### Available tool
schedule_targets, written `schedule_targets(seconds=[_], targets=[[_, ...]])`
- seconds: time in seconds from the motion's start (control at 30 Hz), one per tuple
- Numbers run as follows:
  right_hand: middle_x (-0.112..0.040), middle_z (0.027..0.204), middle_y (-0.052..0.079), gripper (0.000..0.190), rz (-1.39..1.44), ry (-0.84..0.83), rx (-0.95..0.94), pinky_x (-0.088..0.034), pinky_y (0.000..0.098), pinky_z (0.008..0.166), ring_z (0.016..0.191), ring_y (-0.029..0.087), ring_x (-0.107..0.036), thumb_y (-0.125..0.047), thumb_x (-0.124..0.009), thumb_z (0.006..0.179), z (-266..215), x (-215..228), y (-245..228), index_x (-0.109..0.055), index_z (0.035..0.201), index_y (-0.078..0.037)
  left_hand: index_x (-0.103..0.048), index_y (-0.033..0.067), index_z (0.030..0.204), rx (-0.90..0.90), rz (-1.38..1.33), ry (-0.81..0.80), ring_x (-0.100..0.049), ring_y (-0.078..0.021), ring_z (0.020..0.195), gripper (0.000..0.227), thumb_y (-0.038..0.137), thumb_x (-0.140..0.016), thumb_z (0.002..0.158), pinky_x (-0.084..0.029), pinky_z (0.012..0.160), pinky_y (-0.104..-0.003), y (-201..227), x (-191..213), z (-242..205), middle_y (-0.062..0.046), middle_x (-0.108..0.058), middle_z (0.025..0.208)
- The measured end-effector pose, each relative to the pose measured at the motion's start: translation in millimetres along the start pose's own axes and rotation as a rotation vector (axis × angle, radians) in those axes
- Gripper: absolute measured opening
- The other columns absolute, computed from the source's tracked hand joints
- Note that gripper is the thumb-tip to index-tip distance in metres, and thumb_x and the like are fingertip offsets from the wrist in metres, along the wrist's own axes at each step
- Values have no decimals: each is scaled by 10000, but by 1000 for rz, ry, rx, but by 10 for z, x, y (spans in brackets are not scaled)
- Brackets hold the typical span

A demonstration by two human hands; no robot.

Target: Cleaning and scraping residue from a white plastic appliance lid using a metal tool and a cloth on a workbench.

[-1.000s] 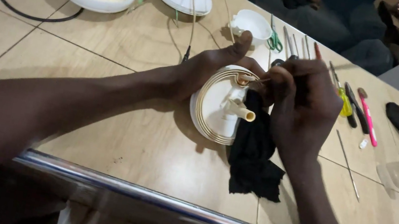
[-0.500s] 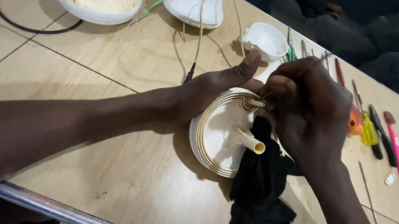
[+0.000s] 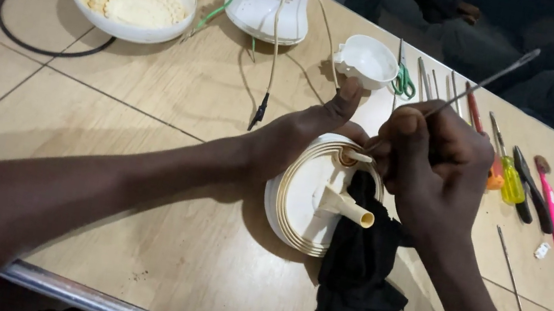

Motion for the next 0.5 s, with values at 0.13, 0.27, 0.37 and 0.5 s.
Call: schedule_targets(seconds=[0.13, 0.27, 0.37, 0.5], targets=[[-625, 675, 97, 321, -200, 54, 175, -457, 250, 458, 499, 147, -614, -148, -523, 1119, -53, 33, -213, -577, 858, 31, -739, -47, 1066, -13, 17, 148, -740, -278, 996, 917, 687, -266, 789, -549, 923, -347, 9, 50, 4, -210, -780, 1038], [-675, 749, 131, 253, -252, 76, 216, -493, 257, 539, 591, 169, -664, -88, -603, 1070, -111, 52, -224, -652, 875, 65, -765, 7, 1085, -49, 150, 190, -725, -222, 980, 940, 691, -204, 766, -525, 922, -314, 78, 78, -52, -168, -789, 1025], [-657, 812, 143, 267, -191, 46, 176, -531, 250, 546, 625, 177, -685, -122, -587, 1062, -123, 16, -232, -650, 882, 65, -728, -17, 1027, -94, 47, 103, -701, -213, 891, 883, 691, -246, 812, -528, 843, -322, -22, 88, -2, -153, -756, 962], [-651, 719, 120, 277, -93, 50, 155, -570, 237, 570, 607, 156, -681, -153, -508, 1096, -123, -27, -226, -570, 922, 54, -719, -70, 941, -234, -47, -15, -707, -247, 818, 875, 681, -273, 895, -559, 779, -350, -70, 97, 134, -182, -744, 883]])
Point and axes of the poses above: each hand's wrist, its own z-axis towards the middle knuckle, its own x-axis out of the back of the hand, y = z × x, the point moved 7 cm from there along z, towards the middle knuckle
